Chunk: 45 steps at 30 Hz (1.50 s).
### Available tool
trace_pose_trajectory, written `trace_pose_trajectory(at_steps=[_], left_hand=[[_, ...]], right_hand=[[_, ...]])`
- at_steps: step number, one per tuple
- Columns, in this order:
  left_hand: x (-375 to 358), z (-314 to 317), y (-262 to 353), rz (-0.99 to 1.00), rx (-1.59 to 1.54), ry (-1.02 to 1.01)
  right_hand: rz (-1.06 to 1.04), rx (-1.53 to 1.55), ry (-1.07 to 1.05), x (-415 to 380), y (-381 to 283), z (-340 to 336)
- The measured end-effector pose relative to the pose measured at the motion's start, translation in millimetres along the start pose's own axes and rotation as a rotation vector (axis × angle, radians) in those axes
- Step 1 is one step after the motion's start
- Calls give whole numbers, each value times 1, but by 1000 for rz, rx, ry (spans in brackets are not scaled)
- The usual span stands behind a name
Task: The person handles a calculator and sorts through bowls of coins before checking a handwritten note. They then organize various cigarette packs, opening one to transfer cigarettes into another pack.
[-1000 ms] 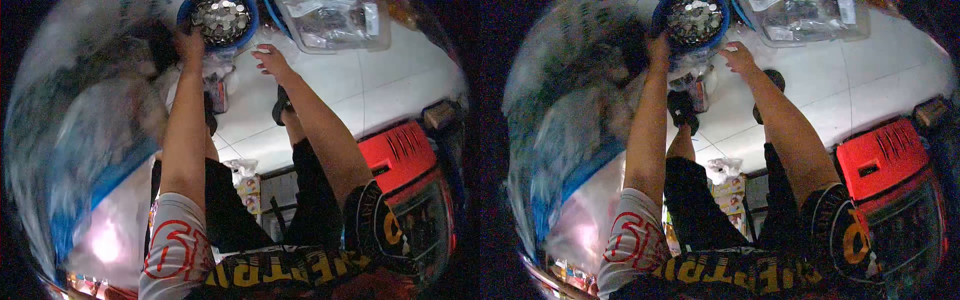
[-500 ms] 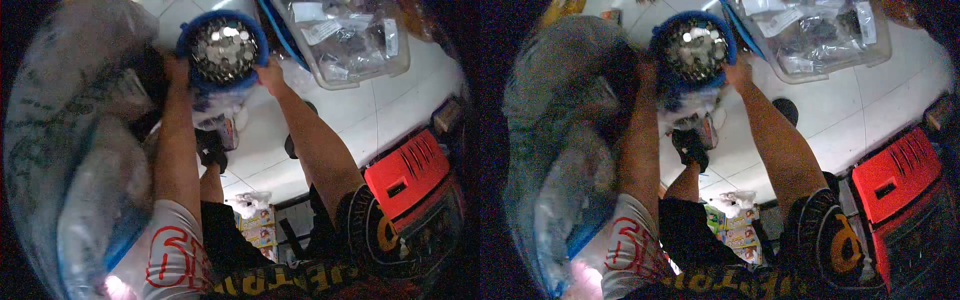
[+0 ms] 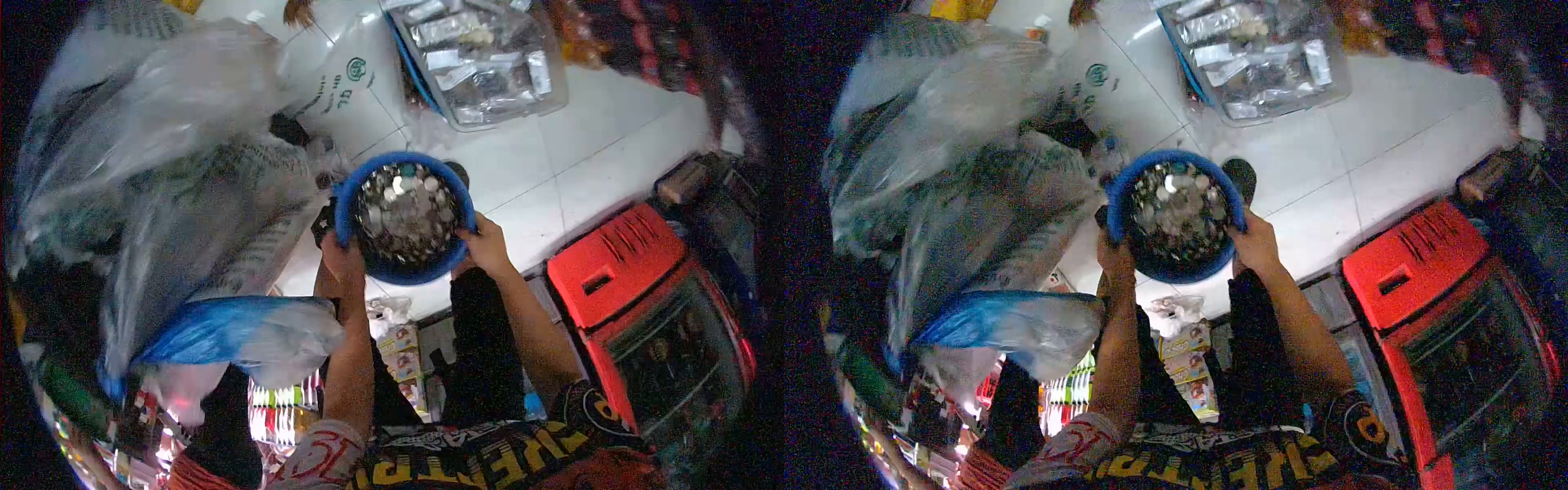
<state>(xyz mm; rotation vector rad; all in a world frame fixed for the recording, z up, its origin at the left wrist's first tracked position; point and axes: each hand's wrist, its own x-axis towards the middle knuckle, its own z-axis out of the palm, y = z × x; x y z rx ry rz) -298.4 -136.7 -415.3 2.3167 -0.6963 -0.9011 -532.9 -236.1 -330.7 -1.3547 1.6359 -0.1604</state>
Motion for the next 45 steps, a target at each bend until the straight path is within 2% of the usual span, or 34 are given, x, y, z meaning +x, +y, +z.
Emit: trace_pose_trajectory(at_steps=[1,3,5,6,7,8,11,12,14,16,18,20,21,23,24,25,26,27,29,31,33,36,38,41,44,45], left_hand=[[-27,-17,33,12,-13,-13],[-72,-39,85,30,-30,-3],[-109,-62,107,-34,-124,-208],[-121,-72,120,27,-111,-250],[-129,-85,137,91,-98,-285],[-136,-101,163,94,-263,-356],[-133,-127,202,67,-125,-471],[-134,-140,218,63,-138,-432],[-128,-168,246,66,-179,-494],[-135,-208,269,141,-213,-419],[-155,-243,291,237,-207,-327],[-163,-275,308,239,-246,-201],[-161,-300,316,251,-272,-129],[-149,-340,318,281,-296,-25],[-148,-362,328,185,-413,-18],[-143,-374,327,206,-528,63],[-137,-392,323,152,-519,68],[-130,-401,316,173,-504,227],[-121,-432,314,86,-585,259],[-108,-453,299,74,-528,260],[-87,-472,292,67,-551,287],[-46,-493,278,152,-341,355],[-25,-499,275,154,-261,366],[-2,-503,259,114,-157,354],[-14,-501,275,56,-266,360],[-20,-488,263,47,-267,357]], right_hand=[[173,155,-77,-16,7,-14],[235,-55,-158,-43,-31,-71],[197,-158,-153,-79,-53,-116],[173,-247,-153,-95,-60,-135],[157,-152,-90,-111,-65,-148],[142,-57,-37,-130,-69,-160],[86,-95,-33,-153,-86,-192],[83,-87,5,-159,-98,-201],[55,-89,36,-159,-138,-210],[34,88,32,-182,-190,-219],[-35,125,8,-201,-215,-231],[-88,159,-26,-204,-239,-237],[-89,160,-23,-210,-266,-229],[-223,239,-39,-212,-319,-208],[-278,204,-73,-203,-334,-198],[-337,169,-107,-193,-348,-191],[-359,168,-154,-186,-370,-182],[-384,168,-204,-180,-393,-171],[-486,273,-294,-162,-424,-140],[-551,79,-318,-153,-451,-120],[-555,204,-349,-141,-457,-86],[-480,166,-370,-142,-463,-55],[-256,217,-368,-152,-463,-41],[-245,438,-360,-165,-465,-22],[-280,449,-252,-172,-458,-10],[-273,443,-254,-174,-456,-2]])
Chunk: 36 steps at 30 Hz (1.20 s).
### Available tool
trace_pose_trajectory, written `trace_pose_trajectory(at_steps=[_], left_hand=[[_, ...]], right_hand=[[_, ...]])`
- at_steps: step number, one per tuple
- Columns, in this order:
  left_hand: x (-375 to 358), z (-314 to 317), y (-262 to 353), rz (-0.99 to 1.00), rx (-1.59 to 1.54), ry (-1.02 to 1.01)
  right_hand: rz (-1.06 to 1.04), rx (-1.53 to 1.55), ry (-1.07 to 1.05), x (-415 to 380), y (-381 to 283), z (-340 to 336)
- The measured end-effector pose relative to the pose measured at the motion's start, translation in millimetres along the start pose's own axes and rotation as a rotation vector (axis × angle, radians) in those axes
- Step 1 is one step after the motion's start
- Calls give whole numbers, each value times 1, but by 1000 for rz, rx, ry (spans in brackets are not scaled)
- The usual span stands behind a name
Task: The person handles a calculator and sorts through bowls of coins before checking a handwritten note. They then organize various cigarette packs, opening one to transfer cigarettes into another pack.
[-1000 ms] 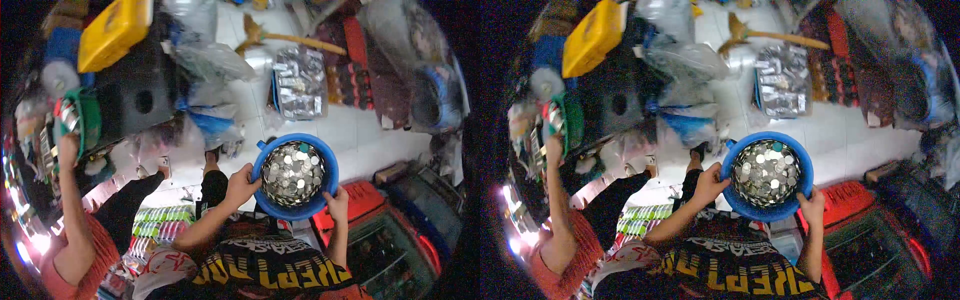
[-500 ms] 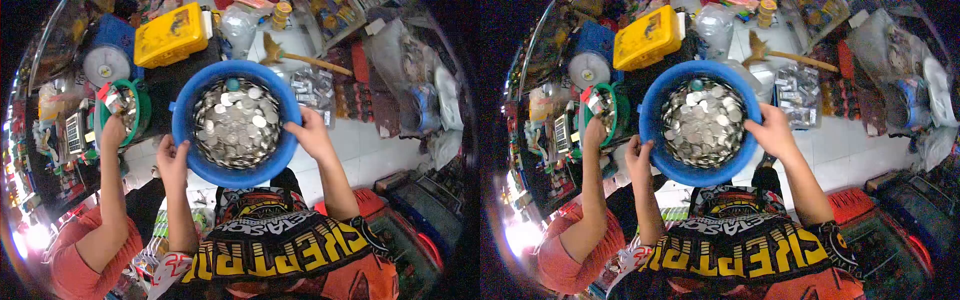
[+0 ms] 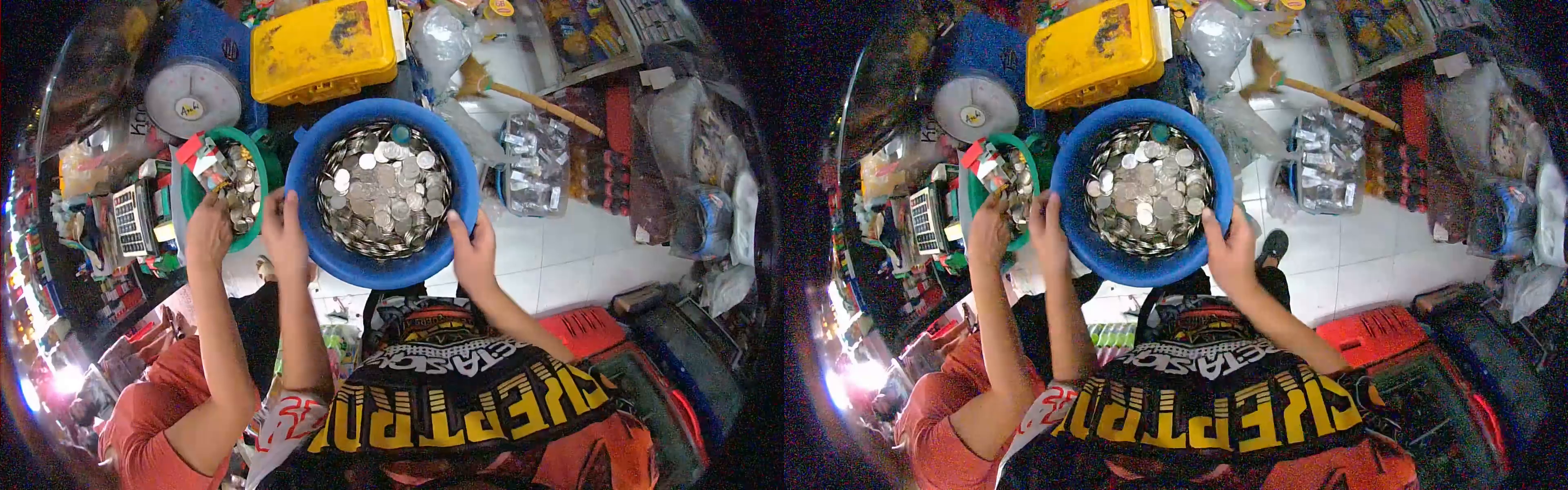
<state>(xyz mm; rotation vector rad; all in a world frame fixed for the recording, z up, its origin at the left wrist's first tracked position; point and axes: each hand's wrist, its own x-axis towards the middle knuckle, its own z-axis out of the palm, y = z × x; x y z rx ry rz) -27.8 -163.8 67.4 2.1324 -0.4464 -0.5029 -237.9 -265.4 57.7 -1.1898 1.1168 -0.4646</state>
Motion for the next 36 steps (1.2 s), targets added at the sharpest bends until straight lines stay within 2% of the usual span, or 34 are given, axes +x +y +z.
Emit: trace_pose_trajectory(at_steps=[2,4,6,8,10,12,14,16,18,22,24,26,27,28,30,31,33,34,36], left_hand=[[-24,19,-43,-72,-422,227],[-68,37,-30,-27,-414,340],[-71,42,-22,-181,-780,355],[-65,43,-12,-175,-733,383],[-58,37,-13,-147,-720,327],[-43,31,-17,-113,-647,354],[-28,25,-20,-86,-643,317],[-15,21,-20,-55,-629,344],[-6,20,-22,-52,-623,369],[-1,23,-20,-52,-794,381],[1,26,-23,-51,-814,387],[1,27,-24,-43,-833,394],[-1,26,-21,-39,-825,394],[-2,27,-17,-34,-819,395],[-7,26,-12,-93,-848,383],[-11,27,-11,-157,-873,368],[-25,39,-15,-198,-966,389],[-33,46,-13,-237,-1055,411],[-40,54,-4,-223,-1014,432]], right_hand=[[-194,104,317,-1,8,17],[-275,53,338,1,8,21],[-294,57,370,0,5,23],[-295,63,349,2,11,21],[-296,81,331,4,12,26],[-293,-24,337,7,12,34],[-410,-23,320,16,10,42],[-362,-45,294,18,-5,49],[-457,-107,313,31,-7,56],[-309,7,202,40,-20,56],[-317,-23,195,44,-20,52],[-415,-226,158,51,-15,43],[-316,-168,123,50,-19,38],[-319,-167,122,50,-27,33],[-696,-351,365,51,-52,26],[-699,-356,365,53,-67,25],[-1032,-857,68,62,-93,23],[-1033,-860,74,70,-96,28],[-1261,-1194,-150,87,-99,50]])
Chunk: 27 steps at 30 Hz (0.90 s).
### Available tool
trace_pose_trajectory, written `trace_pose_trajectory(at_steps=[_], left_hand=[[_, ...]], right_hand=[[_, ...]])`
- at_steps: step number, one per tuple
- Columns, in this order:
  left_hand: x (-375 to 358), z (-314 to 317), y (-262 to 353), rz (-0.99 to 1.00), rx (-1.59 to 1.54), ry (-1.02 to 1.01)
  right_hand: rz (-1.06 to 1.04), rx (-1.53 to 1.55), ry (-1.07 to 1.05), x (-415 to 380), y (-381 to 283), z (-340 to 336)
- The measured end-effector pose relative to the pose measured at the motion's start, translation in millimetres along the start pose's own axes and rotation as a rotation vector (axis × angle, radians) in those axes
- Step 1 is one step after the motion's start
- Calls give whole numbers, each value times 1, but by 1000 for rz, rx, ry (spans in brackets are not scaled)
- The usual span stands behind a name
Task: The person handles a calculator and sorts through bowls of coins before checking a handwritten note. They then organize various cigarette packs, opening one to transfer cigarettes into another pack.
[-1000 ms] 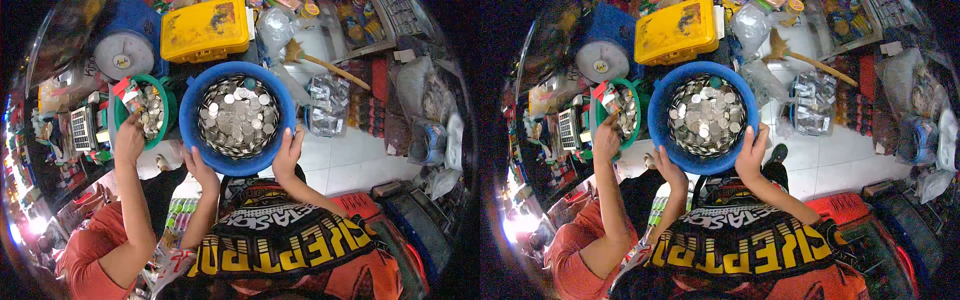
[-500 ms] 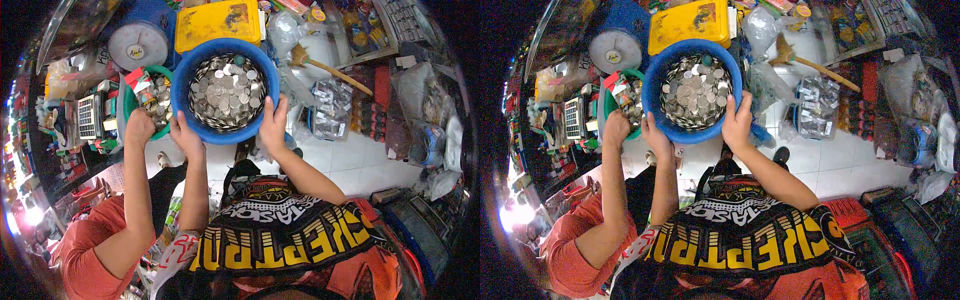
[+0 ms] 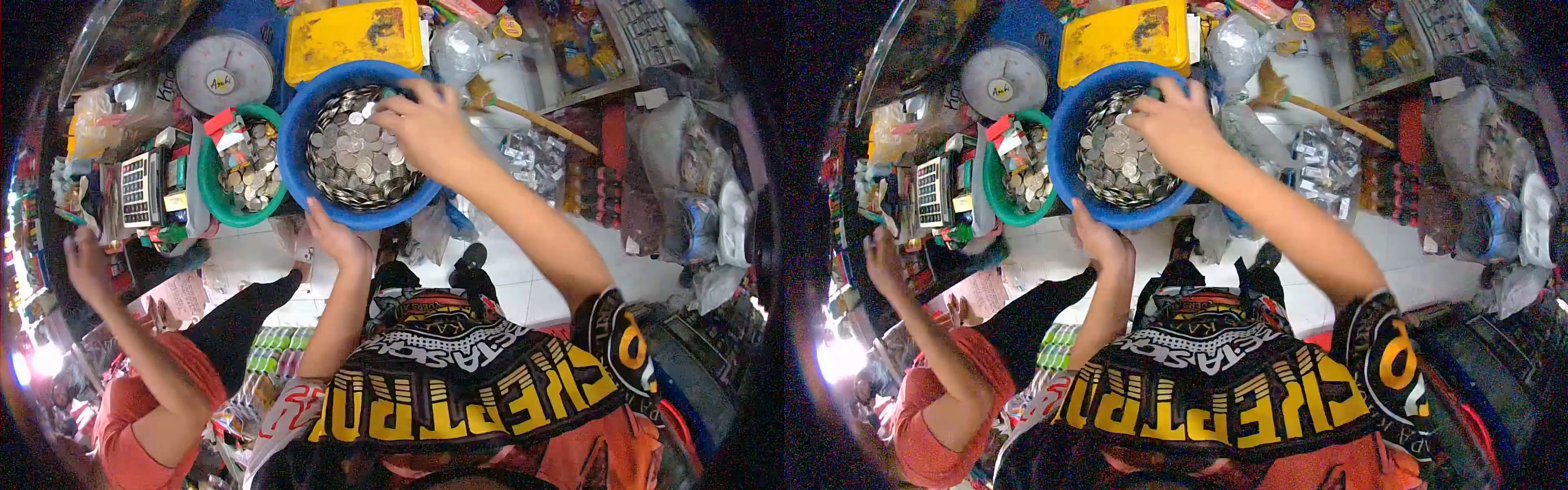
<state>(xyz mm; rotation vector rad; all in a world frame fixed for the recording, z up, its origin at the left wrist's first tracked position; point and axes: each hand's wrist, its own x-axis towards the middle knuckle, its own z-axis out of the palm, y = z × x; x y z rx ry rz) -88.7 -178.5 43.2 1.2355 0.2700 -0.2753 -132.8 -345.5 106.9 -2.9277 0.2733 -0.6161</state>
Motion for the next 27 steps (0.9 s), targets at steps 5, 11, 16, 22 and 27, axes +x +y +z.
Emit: trace_pose_trajectory(at_steps=[5,11,16,22,27], left_hand=[[-7,9,9,40,85,-28],[-2,3,3,161,108,-92],[3,-1,0,231,273,-114],[12,-7,-7,318,368,-94],[16,-17,13,98,377,-293]], right_hand=[[-97,-302,-305,30,22,23],[-95,-394,-230,32,30,35],[8,-103,11,15,30,-7],[801,388,-25,-114,11,-58],[1137,114,-452,-274,1,-3]])
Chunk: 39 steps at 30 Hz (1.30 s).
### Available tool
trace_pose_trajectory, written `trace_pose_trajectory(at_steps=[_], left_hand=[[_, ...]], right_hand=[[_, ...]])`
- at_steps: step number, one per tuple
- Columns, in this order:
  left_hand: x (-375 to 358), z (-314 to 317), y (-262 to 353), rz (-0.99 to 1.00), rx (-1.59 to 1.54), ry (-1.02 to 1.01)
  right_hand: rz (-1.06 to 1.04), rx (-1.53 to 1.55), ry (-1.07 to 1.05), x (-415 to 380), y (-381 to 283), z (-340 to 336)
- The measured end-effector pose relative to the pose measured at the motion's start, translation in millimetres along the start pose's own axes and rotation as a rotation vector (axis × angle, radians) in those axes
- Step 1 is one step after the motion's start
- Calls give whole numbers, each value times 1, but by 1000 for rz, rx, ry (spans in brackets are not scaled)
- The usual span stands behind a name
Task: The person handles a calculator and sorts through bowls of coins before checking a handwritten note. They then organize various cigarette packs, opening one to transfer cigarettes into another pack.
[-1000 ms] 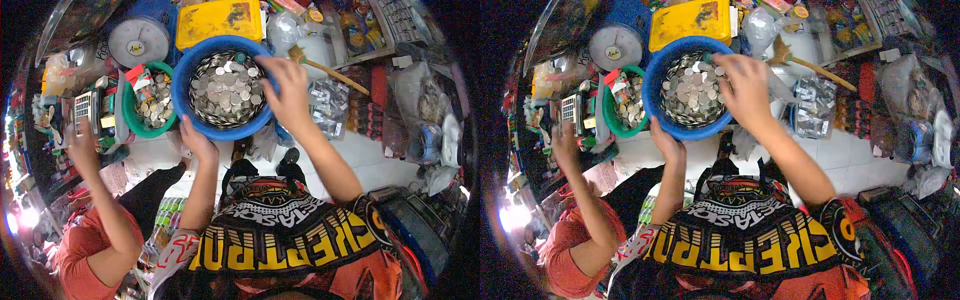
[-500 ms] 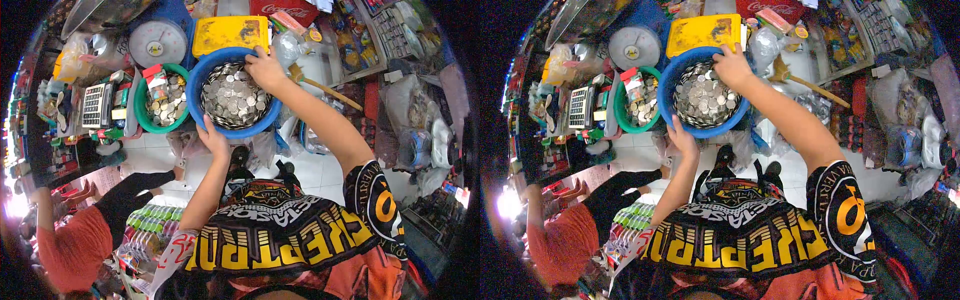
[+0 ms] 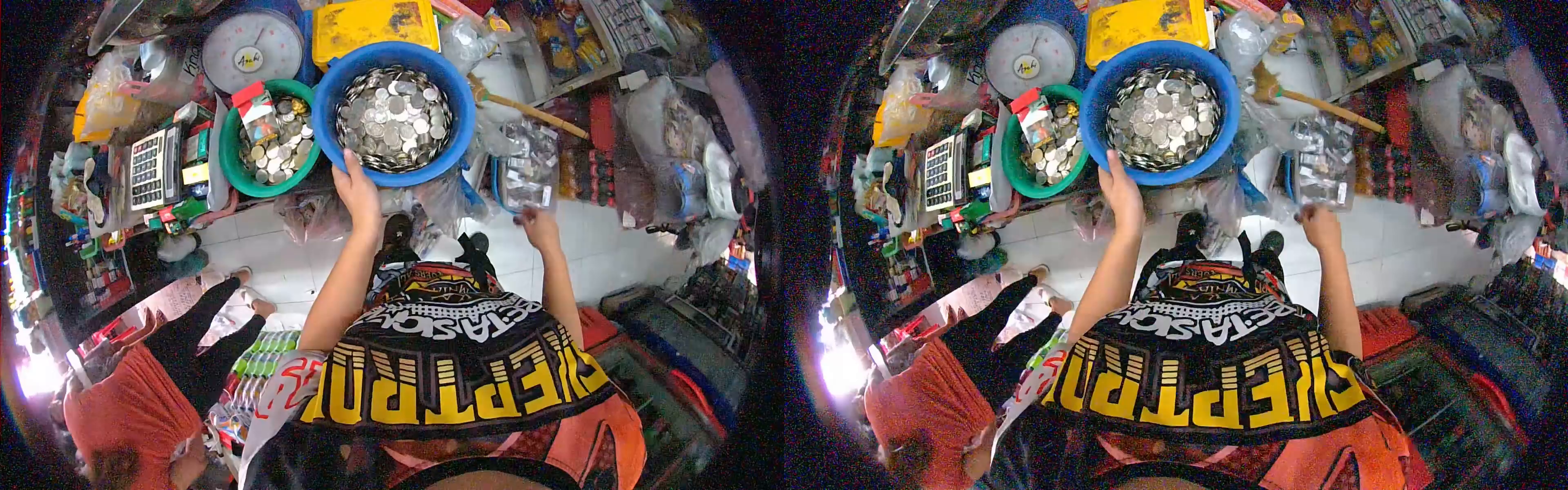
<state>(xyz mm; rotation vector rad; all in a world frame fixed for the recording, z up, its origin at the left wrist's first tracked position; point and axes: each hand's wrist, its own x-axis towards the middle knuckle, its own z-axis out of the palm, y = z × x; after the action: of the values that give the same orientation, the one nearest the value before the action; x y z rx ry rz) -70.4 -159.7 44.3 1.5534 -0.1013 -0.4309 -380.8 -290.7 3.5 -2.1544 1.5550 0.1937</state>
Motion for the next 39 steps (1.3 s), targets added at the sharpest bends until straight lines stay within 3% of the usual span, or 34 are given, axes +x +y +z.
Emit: trace_pose_trajectory(at_steps=[2,4,5,7,8,11,14,17,19,21,23,26,34,39], left_hand=[[-1,-7,4,-43,-43,-43],[-6,-18,6,-188,-176,-151],[-7,-19,1,-91,-217,-140],[-11,-30,-12,-168,-186,-131],[-13,-37,-25,-195,-153,-143],[-34,-52,-32,-278,-142,-172],[-60,-83,-38,-348,-166,-244],[-95,-111,-35,-286,-149,-90],[-113,-133,-34,-294,-111,-57],[-126,-155,-27,-291,-44,-23],[-141,-171,-19,-250,-80,71],[-148,-197,-9,-213,-75,119],[-99,-242,19,-68,-92,162],[-30,-290,37,158,-40,148]], right_hand=[[92,-48,-96,-18,12,13],[146,-152,76,-26,15,21],[128,-146,69,-26,16,23],[-6,1,212,-20,17,24],[-18,223,139,-17,16,25],[-212,413,42,-21,3,23],[-289,321,-35,-30,-19,18],[-362,229,-123,-36,-34,18],[-526,427,-120,-42,-41,26],[-605,381,-132,-54,-56,28],[-512,309,-347,-67,-74,22],[-647,288,-376,-76,-93,34],[-786,441,-440,-105,-169,38],[-849,531,-443,-110,-293,62]])
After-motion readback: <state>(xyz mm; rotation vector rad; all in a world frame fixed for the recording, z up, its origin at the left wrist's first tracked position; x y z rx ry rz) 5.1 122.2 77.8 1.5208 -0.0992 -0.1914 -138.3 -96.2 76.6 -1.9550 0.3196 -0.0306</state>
